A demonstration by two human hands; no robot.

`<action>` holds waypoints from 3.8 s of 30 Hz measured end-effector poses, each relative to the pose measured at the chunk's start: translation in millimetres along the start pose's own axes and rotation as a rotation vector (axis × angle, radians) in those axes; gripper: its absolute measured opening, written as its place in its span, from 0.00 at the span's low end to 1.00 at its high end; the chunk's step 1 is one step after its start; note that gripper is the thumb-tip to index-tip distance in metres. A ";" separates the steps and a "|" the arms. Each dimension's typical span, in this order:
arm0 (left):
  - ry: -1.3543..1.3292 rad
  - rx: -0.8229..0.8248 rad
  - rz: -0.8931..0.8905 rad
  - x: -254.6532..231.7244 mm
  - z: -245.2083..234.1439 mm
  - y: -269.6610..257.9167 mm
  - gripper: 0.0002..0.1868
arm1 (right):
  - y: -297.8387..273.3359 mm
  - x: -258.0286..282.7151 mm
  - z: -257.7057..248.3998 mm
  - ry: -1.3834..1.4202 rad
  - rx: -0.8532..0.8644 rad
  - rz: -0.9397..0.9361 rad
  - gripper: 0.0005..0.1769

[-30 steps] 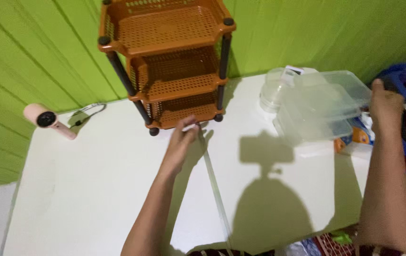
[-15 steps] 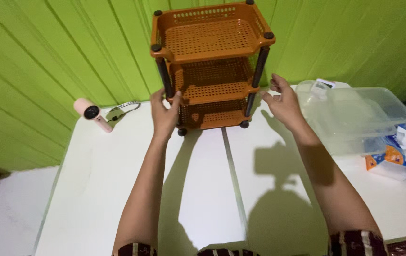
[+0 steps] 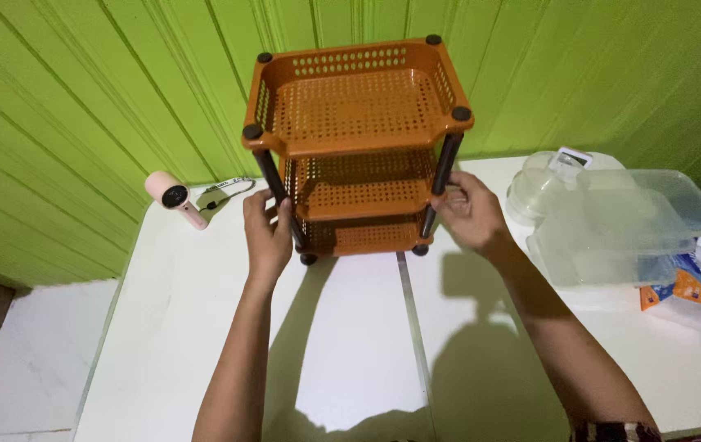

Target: The person removes several clear plastic containers from a three-tier orange plastic rack and places them on the table. Then they disassemble the rack by removing the black corner caps and detaching the vertical support poles from the trays, leaving the components separated on the table.

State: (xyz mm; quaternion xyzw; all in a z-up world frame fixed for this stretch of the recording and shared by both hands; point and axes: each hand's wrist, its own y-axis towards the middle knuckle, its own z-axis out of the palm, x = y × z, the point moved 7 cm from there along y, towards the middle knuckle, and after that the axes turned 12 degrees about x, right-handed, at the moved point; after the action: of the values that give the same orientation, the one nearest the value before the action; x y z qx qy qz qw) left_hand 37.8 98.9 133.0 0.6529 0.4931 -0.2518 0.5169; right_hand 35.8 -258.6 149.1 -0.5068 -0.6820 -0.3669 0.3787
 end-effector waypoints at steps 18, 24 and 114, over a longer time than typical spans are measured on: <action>0.441 0.096 0.659 -218.7 81.8 17.7 0.31 | 10.2 181.5 -67.3 -0.671 0.017 -0.328 0.16; 0.411 0.109 0.601 -224.4 109.0 33.7 0.19 | 8.0 191.3 -66.0 -0.742 0.083 -0.296 0.13; 0.150 -0.351 0.368 -108.1 20.1 -56.7 0.36 | -16.7 -192.1 -19.8 -0.829 0.172 0.167 0.13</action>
State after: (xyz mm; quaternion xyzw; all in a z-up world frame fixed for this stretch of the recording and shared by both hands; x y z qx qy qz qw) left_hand -51.6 37.6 192.7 0.6488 0.4390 -0.0152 0.6213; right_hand 60.8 -359.1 -14.7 -0.6315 -0.7611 -0.0420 0.1419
